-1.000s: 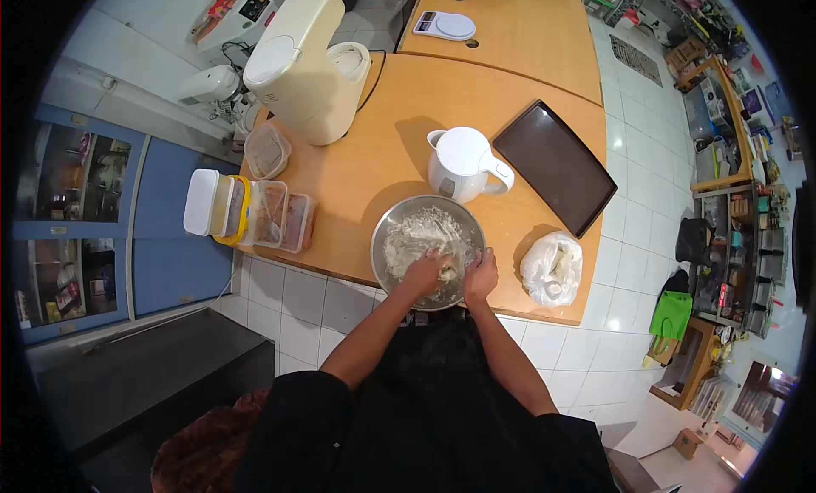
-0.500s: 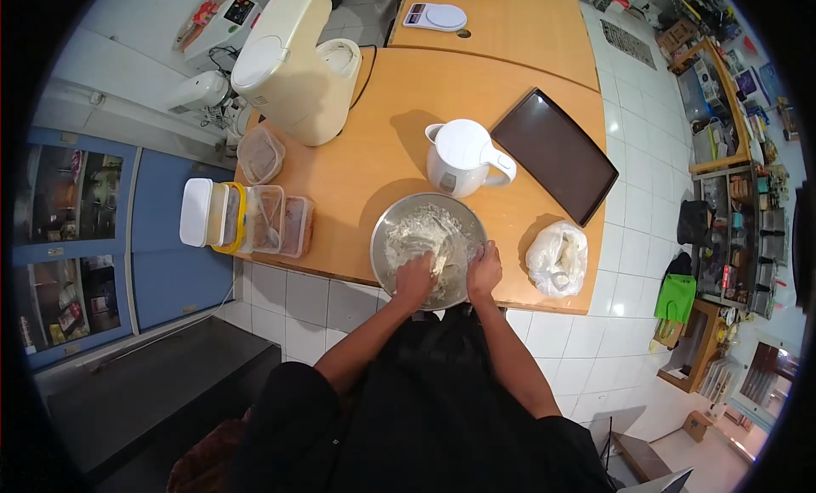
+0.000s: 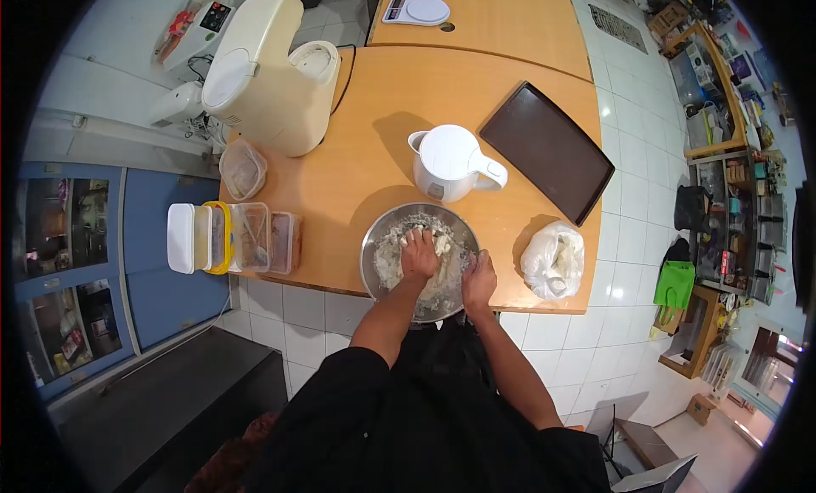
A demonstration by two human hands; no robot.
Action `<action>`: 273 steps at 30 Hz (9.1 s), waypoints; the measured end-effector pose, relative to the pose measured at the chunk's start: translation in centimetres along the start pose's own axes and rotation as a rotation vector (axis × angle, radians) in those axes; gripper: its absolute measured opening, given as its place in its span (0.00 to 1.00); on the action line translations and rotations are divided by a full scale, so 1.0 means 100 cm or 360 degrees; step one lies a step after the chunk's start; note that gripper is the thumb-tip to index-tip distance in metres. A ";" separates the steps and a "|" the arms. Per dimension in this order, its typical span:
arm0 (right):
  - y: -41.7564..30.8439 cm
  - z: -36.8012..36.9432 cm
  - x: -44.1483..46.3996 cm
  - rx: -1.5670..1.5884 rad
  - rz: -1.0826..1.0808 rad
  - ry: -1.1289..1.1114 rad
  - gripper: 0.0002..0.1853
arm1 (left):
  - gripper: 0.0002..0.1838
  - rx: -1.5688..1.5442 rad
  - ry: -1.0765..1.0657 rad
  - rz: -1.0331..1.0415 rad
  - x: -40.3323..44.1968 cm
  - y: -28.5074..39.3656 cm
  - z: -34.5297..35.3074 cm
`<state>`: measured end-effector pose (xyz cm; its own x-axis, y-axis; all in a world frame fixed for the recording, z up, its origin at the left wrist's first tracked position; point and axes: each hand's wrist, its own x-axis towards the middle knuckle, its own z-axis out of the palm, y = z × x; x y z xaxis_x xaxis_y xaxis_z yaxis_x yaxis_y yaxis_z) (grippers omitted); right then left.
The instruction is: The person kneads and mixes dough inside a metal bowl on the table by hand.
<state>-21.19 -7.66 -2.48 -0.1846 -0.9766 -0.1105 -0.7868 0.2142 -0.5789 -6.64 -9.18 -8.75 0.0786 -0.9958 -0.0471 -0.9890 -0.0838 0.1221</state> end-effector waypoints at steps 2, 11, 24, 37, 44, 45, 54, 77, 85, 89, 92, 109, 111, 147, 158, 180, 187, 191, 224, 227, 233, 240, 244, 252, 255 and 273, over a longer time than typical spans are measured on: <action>-0.002 -0.001 0.000 -0.0007 0.0000 0.0009 0.06 | 0.26 -0.0036 0.0103 -0.0180 0.011 -0.001 0.008; -0.010 0.000 -0.002 0.0027 0.0095 0.0104 0.07 | 0.42 -0.0932 0.0023 -0.0202 0.008 -0.025 0.023; -0.019 0.000 -0.002 0.0331 0.0077 0.0244 0.10 | 0.41 -0.0755 -0.0793 0.0441 -0.066 -0.012 -0.057; -0.013 0.005 -0.003 0.0488 -0.0038 0.0176 0.11 | 0.50 -0.0785 -0.0569 -0.0357 -0.067 -0.025 -0.031; -0.001 0.018 -0.001 0.0689 -0.0052 0.0145 0.12 | 0.41 -0.1199 -0.0279 0.0351 -0.064 -0.002 -0.019; -0.002 0.016 -0.002 0.0672 -0.0054 0.0152 0.12 | 0.39 -0.1203 -0.0334 0.0417 -0.064 -0.003 -0.022; -0.005 0.011 -0.006 0.0596 -0.0063 0.0145 0.12 | 0.34 -0.0827 -0.0748 0.0475 -0.075 -0.047 -0.074; -0.011 0.008 -0.002 0.0564 -0.0164 0.0122 0.07 | 0.34 -0.0167 -0.0101 -0.0262 -0.034 0.007 -0.021; -0.009 0.009 -0.006 0.0500 -0.0120 0.0112 0.06 | 0.32 -0.0089 0.0031 -0.0280 0.019 -0.016 0.006; -0.015 0.015 -0.002 0.0467 -0.0114 0.0238 0.05 | 0.32 -0.0348 0.0141 -0.0355 0.021 -0.019 0.013; -0.023 0.012 -0.006 0.0477 -0.0079 0.0236 0.04 | 0.33 -0.0958 0.0079 -0.0267 0.013 -0.027 -0.003; -0.024 0.021 -0.017 0.0451 0.0012 0.0181 0.08 | 0.46 -0.0822 -0.0462 -0.0463 -0.037 -0.060 -0.067; -0.025 0.022 -0.019 0.0487 0.0028 0.0220 0.08 | 0.52 -0.0909 -0.0756 -0.0603 -0.047 -0.042 -0.073; -0.017 0.028 -0.007 0.0470 0.0084 0.0360 0.08 | 0.48 -0.0792 -0.0642 -0.0116 -0.047 -0.044 -0.062; -0.020 0.027 -0.002 0.0479 0.0072 0.0310 0.09 | 0.44 -0.0928 -0.1036 -0.0525 -0.031 -0.002 -0.074; -0.020 0.027 0.005 0.0386 -0.0009 0.0267 0.07 | 0.33 -0.0420 -0.0727 0.0720 -0.050 -0.073 -0.066; -0.022 0.023 0.002 0.0417 -0.0041 0.0299 0.07 | 0.37 -0.0537 -0.0658 -0.0067 -0.057 -0.045 -0.119; -0.024 0.023 0.000 0.0409 -0.0010 0.0290 0.07 | 0.36 -0.0436 -0.0422 -0.0039 -0.062 -0.040 -0.087; -0.031 0.019 -0.007 0.0422 -0.0003 0.0202 0.06 | 0.33 -0.0435 -0.0195 -0.0285 -0.004 -0.015 -0.010; -0.034 0.019 -0.007 0.0415 0.0018 0.0208 0.07 | 0.34 -0.0535 -0.0242 -0.0142 -0.025 -0.012 -0.022; -0.034 0.019 -0.007 0.0404 0.0013 0.0198 0.07 | 0.36 -0.0771 -0.0326 0.0041 -0.049 -0.017 -0.024; -0.030 0.021 -0.008 0.0400 -0.0009 0.0223 0.09 | 0.30 -0.0646 -0.0402 -0.0323 -0.044 -0.031 -0.096; -0.031 0.020 -0.009 0.0405 0.0027 0.0180 0.08 | 0.34 -0.0632 -0.0267 -0.0307 -0.051 -0.034 -0.051; -0.032 0.025 -0.009 0.0386 0.0044 0.0251 0.08 | 0.32 -0.1068 -0.0219 0.0458 -0.057 -0.028 -0.033; -0.029 0.025 -0.009 0.0325 0.0047 0.0229 0.10 | 0.33 -0.0948 -0.0734 0.0521 -0.058 -0.040 -0.045; -0.032 0.026 -0.014 0.0338 0.0067 0.0243 0.11 | 0.41 -0.0905 -0.0560 -0.0464 -0.073 0.000 -0.052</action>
<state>-16.88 -7.05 -2.60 -0.3137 -0.9492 -0.0240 -0.6382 0.2295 -0.7349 -6.55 -2.11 -3.30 0.1892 -0.8672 -0.4606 -0.7085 -0.4453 0.5474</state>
